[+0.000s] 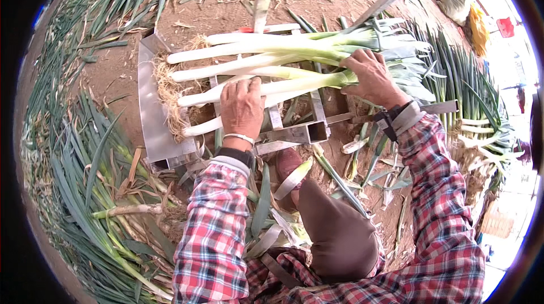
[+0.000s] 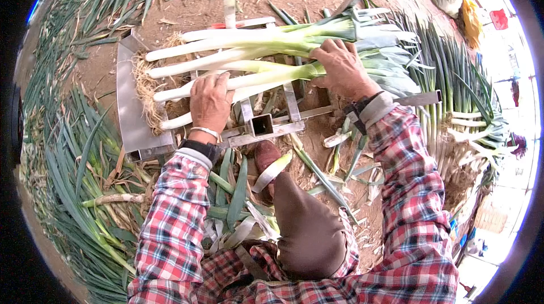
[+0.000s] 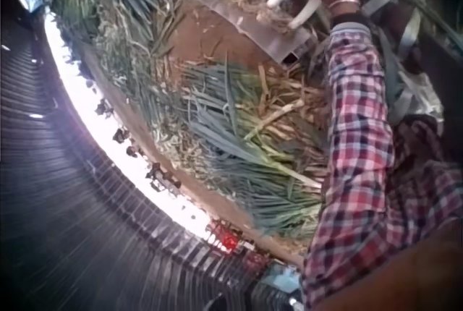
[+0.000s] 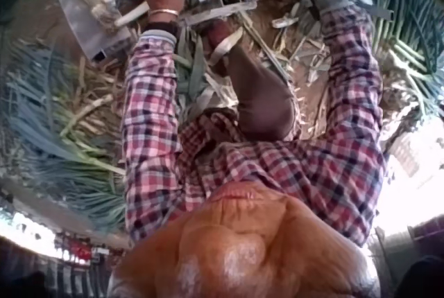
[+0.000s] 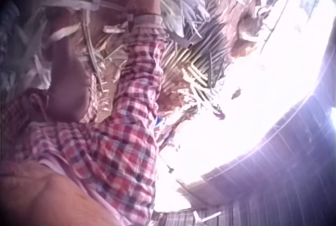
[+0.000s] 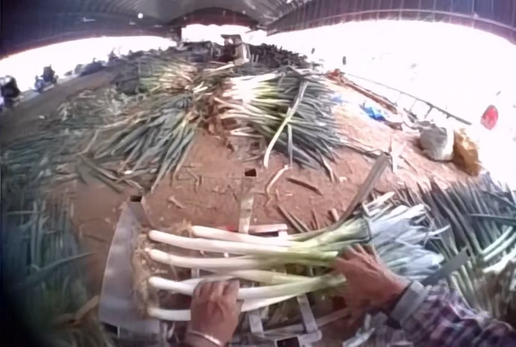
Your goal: The person peels outer leaves and skin from leeks by hand and arranges the cleaned leeks onto a metal rack.
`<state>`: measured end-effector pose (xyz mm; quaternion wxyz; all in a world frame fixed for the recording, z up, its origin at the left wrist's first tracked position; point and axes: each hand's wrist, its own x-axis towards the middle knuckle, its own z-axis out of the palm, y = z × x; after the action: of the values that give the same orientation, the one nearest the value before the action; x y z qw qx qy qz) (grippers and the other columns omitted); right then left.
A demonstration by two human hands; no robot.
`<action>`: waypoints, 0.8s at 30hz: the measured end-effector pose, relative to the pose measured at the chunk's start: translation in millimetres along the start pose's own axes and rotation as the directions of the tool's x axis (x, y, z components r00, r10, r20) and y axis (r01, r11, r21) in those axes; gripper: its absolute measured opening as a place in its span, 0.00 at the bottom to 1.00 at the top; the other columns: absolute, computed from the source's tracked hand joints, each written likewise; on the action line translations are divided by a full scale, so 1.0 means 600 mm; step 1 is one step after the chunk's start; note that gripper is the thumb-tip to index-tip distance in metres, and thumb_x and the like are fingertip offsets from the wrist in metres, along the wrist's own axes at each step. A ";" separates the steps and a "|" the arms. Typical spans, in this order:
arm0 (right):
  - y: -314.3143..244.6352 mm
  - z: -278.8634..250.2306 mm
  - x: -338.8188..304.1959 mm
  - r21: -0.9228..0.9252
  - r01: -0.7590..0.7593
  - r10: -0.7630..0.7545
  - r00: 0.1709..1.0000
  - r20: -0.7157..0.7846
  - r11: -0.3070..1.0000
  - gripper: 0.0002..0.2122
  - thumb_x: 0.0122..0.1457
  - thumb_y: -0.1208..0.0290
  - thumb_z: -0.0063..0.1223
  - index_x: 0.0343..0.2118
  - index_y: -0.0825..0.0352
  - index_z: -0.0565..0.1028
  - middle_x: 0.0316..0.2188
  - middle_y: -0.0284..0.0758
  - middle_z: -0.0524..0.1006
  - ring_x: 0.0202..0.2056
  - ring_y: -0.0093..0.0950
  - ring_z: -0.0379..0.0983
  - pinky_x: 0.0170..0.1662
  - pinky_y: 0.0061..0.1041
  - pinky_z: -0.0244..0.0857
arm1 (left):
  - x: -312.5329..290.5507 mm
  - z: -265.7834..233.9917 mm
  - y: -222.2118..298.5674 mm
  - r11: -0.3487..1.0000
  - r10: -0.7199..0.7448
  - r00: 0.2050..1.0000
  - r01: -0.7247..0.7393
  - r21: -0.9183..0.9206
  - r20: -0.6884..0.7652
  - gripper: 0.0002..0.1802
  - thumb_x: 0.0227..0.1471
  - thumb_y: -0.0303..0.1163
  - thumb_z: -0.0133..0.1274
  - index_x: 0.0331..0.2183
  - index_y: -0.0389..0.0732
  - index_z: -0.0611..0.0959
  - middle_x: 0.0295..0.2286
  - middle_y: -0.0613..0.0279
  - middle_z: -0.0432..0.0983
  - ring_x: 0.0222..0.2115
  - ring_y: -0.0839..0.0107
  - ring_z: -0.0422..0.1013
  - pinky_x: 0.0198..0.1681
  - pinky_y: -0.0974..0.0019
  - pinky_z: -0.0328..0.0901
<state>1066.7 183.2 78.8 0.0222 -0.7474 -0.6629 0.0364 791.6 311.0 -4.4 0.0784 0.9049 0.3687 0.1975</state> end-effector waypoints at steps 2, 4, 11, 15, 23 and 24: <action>0.006 0.004 0.028 0.143 -0.041 0.044 0.999 -0.018 0.989 0.25 0.45 0.61 0.67 0.47 0.61 0.73 0.47 0.37 0.70 0.53 0.38 0.63 0.55 0.41 0.55 | -0.010 0.024 -0.009 0.996 -0.080 0.996 0.081 0.035 -0.028 0.17 0.48 0.33 0.56 0.42 0.41 0.80 0.41 0.55 0.72 0.47 0.57 0.67 0.54 0.54 0.59; -0.011 0.035 0.063 0.094 -0.059 0.068 0.993 -0.093 0.994 0.24 0.48 0.63 0.64 0.49 0.60 0.71 0.48 0.38 0.69 0.53 0.39 0.63 0.56 0.41 0.55 | -0.025 0.046 -0.011 0.996 -0.086 0.996 0.086 0.038 -0.010 0.20 0.48 0.34 0.56 0.45 0.41 0.79 0.46 0.55 0.71 0.52 0.57 0.64 0.58 0.52 0.56; -0.002 0.029 0.129 -0.105 -0.132 0.134 0.991 0.006 0.986 0.13 0.56 0.71 0.56 0.42 0.62 0.68 0.41 0.39 0.71 0.44 0.39 0.73 0.52 0.42 0.60 | -0.049 0.031 -0.010 0.999 -0.036 0.997 0.033 0.040 0.071 0.32 0.48 0.34 0.58 0.56 0.43 0.71 0.56 0.55 0.64 0.61 0.57 0.56 0.65 0.52 0.49; 0.062 -0.081 0.134 -0.323 0.029 -0.158 0.910 -0.383 0.946 0.12 0.57 0.74 0.55 0.43 0.60 0.69 0.37 0.37 0.73 0.39 0.36 0.75 0.46 0.42 0.65 | -0.068 0.016 -0.007 0.996 -0.057 0.993 0.050 0.071 0.106 0.40 0.46 0.34 0.59 0.61 0.45 0.64 0.61 0.56 0.56 0.63 0.58 0.51 0.66 0.53 0.46; -0.067 -0.383 0.064 -0.441 0.214 -0.472 0.612 -0.634 0.872 0.15 0.50 0.83 0.56 0.42 0.70 0.72 0.32 0.39 0.70 0.33 0.41 0.70 0.36 0.36 0.65 | -0.127 -0.015 0.022 0.999 -0.039 0.997 0.041 -0.028 0.068 0.35 0.46 0.32 0.58 0.57 0.42 0.70 0.56 0.52 0.62 0.60 0.54 0.57 0.64 0.52 0.51; -0.084 -0.362 0.055 -0.197 0.211 -0.287 0.773 -0.566 0.957 0.14 0.50 0.81 0.56 0.42 0.69 0.73 0.32 0.39 0.70 0.33 0.41 0.70 0.36 0.36 0.65 | -0.157 -0.020 0.010 0.998 -0.062 0.988 0.063 0.002 0.141 0.32 0.45 0.34 0.59 0.54 0.39 0.72 0.56 0.53 0.63 0.59 0.56 0.57 0.64 0.52 0.49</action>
<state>1039.0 225.4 298.5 0.1853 -0.6270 -0.7174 -0.2407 729.3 240.7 -19.6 0.1115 0.9045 0.3903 0.1311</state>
